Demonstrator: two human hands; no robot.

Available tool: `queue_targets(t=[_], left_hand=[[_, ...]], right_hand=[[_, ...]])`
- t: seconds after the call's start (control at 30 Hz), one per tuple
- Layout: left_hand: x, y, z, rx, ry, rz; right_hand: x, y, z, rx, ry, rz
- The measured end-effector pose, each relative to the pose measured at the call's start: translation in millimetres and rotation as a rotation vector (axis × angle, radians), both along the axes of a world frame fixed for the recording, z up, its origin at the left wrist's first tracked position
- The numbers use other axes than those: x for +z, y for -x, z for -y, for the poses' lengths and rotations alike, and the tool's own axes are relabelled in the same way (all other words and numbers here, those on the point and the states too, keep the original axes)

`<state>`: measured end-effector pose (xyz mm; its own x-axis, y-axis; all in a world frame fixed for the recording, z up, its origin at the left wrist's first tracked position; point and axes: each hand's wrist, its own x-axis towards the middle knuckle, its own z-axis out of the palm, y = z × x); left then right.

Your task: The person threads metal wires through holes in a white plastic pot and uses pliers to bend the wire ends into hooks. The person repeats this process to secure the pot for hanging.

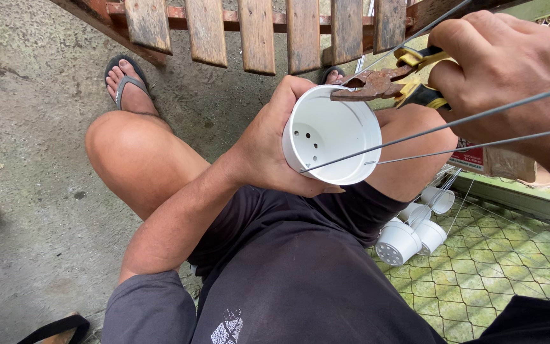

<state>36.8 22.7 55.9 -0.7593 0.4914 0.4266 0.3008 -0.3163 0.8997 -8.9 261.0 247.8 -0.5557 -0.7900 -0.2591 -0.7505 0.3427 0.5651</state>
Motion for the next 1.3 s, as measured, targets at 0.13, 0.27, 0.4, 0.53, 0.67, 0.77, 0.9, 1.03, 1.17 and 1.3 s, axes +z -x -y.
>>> queue_targets(t=[0.13,0.27,0.4,0.53,0.67,0.77,0.9,1.03,1.17,1.3], left_hand=[[-4,-2,-2,-0.011,0.003,0.023],[-10,-2,-3,0.011,0.03,0.019],[-12,-2,-4,0.016,-0.002,0.032],[-13,-1,-2,0.011,-0.015,0.037],[-13,0,-1,0.012,-0.005,0.034],[-12,1,-4,0.007,-0.059,0.015],[-10,1,-4,-0.037,-0.078,0.058],[-8,0,-3,-0.005,-0.061,0.045],[-6,2,-1,0.005,-0.059,0.042],[-1,2,2,-0.033,-0.102,0.056]], right_hand=[[-8,1,-4,-0.032,-0.018,0.059],[-14,1,-6,-0.028,0.012,0.066],[-15,4,-9,0.002,-0.101,0.019],[-16,1,-12,-0.112,0.136,0.143],[-17,-1,-16,-0.17,0.231,0.224],[-20,-2,-19,-0.195,0.189,0.212],[-22,-2,-21,-0.18,0.13,0.181],[-23,2,-20,-0.159,0.135,0.178],[-23,-1,-22,-0.166,0.206,0.189],[-35,-6,-33,-0.277,0.314,0.251]])
